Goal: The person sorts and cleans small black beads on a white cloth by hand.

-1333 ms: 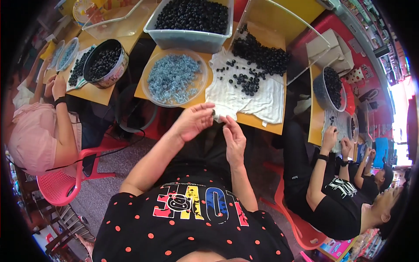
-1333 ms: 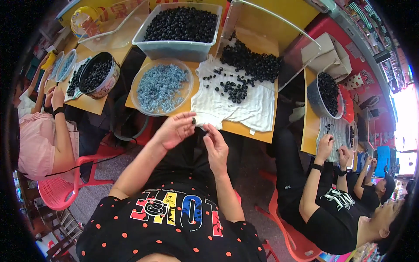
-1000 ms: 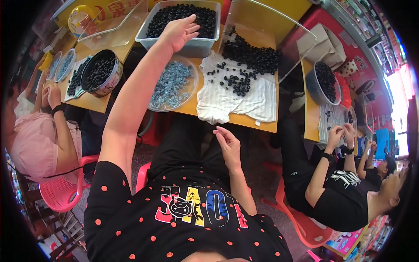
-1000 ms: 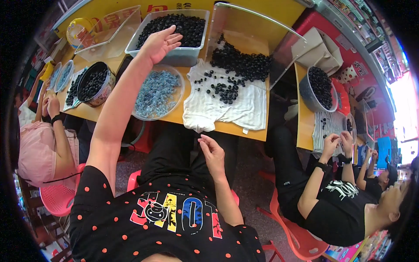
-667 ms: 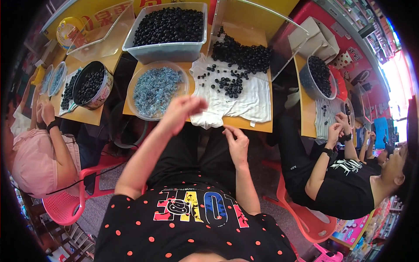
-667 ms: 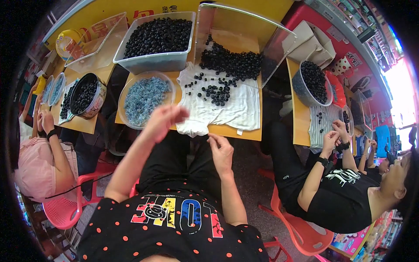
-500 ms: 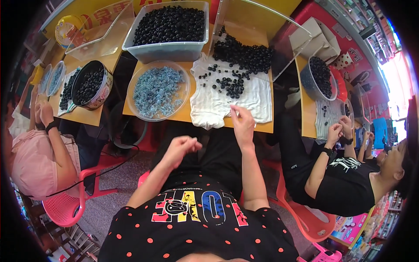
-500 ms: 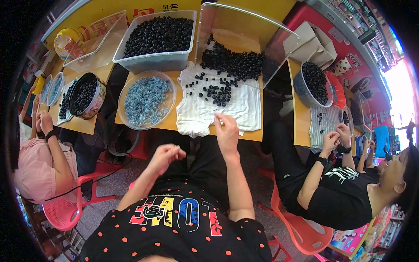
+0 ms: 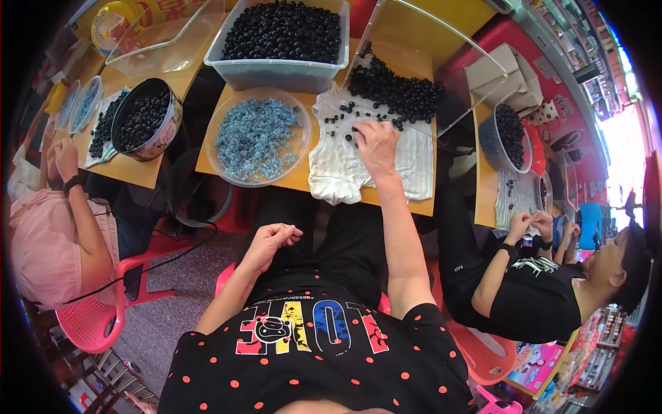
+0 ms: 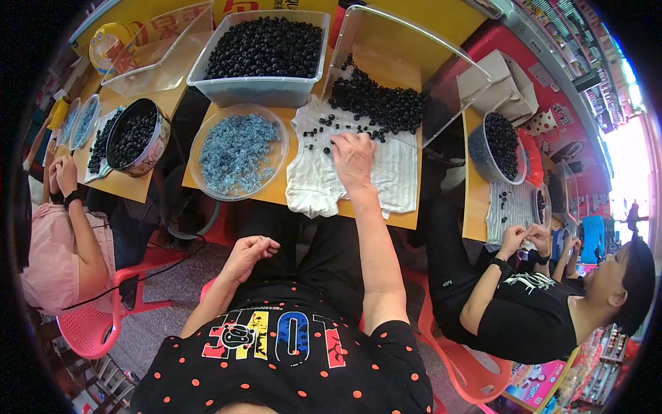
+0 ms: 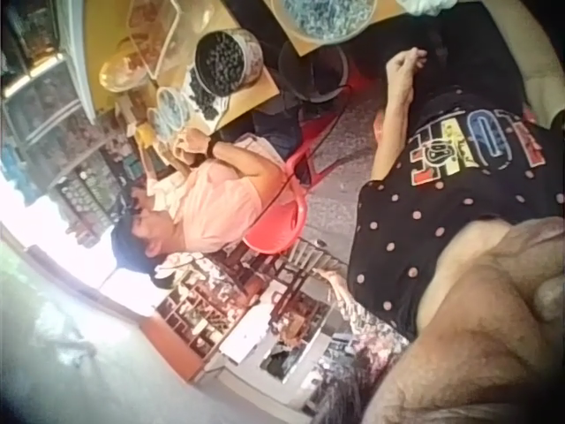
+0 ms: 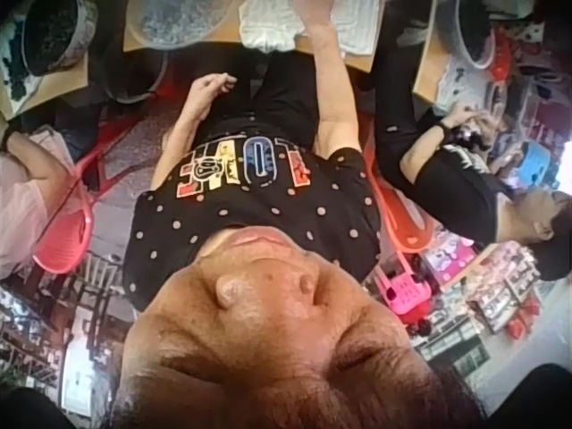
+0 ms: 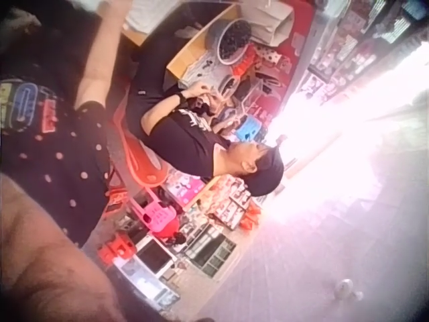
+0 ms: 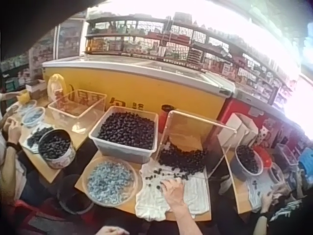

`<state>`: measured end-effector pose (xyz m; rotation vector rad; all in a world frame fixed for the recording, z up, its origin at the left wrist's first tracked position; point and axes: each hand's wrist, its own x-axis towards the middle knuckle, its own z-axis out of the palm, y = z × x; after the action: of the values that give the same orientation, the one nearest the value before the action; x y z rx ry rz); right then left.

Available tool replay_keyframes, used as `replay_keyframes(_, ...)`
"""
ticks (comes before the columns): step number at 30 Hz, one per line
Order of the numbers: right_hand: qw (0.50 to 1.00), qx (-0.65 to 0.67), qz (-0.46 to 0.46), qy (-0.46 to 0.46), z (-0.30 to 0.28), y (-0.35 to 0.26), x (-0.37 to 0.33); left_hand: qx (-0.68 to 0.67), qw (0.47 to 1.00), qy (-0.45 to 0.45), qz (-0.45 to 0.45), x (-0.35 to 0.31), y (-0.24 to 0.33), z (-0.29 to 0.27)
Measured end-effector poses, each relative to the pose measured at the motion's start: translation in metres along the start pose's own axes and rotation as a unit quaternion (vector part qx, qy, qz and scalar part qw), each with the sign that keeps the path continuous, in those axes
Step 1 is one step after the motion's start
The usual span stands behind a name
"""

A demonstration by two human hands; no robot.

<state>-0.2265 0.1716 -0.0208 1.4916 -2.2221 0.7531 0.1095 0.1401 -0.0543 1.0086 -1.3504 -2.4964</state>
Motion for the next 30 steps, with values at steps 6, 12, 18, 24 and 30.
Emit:
replay_keyframes(6, 0.998, 0.012, -0.038, -0.056, 0.003, -0.017, 0.001, 0.008, 1.000, -0.019, -0.007, 0.004, 0.001, 0.009)
replay_keyframes(12, 0.919, 0.371, 0.124, -0.053, -0.036, -0.058, -0.025, -0.046, 0.995, -0.030, 0.080, 0.021, 0.036, 0.021)
replay_keyframes(18, 0.816, 0.553, 0.165, -0.029, -0.055, -0.094, -0.065, -0.197, 0.976, -0.034, 0.092, 0.039, 0.066, 0.056)
replay_keyframes(24, 0.843, 0.513, 0.154, -0.053, -0.060, -0.113, -0.082, -0.287, 0.955, -0.044, 0.064, 0.036, 0.058, 0.060)
replay_keyframes(30, 0.921, 0.366, 0.104, -0.087, -0.055, -0.114, -0.051, -0.315, 0.948, -0.035, 0.029, 0.031, 0.039, 0.028)
